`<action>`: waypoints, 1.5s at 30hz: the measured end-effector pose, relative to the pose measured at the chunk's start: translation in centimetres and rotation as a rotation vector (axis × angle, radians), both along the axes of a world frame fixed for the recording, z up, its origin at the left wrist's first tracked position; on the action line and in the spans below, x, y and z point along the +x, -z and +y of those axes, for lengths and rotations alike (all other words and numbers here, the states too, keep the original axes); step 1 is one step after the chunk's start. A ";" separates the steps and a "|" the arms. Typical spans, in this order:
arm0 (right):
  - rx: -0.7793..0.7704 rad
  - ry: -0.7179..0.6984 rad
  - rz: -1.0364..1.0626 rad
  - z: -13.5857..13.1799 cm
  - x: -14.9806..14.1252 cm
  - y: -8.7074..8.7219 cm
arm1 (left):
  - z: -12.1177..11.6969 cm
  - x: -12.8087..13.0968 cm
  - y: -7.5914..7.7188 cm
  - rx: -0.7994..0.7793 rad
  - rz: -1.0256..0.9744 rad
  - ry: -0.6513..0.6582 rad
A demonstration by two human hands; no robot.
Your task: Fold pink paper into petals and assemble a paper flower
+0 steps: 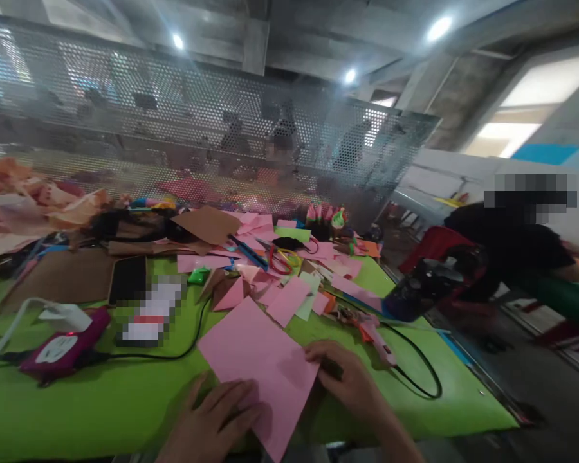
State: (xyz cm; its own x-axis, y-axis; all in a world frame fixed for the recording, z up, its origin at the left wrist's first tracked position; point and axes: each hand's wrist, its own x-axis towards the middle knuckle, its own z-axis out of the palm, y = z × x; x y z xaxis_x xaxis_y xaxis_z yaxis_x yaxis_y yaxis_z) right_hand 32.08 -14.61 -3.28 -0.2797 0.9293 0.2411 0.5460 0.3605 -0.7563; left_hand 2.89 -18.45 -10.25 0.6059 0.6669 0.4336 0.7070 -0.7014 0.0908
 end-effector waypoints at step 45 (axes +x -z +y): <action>0.137 0.250 -0.286 -2.6 -3.1 2.1 | 4.5 3.0 -4.5 -0.541 -0.022 -0.494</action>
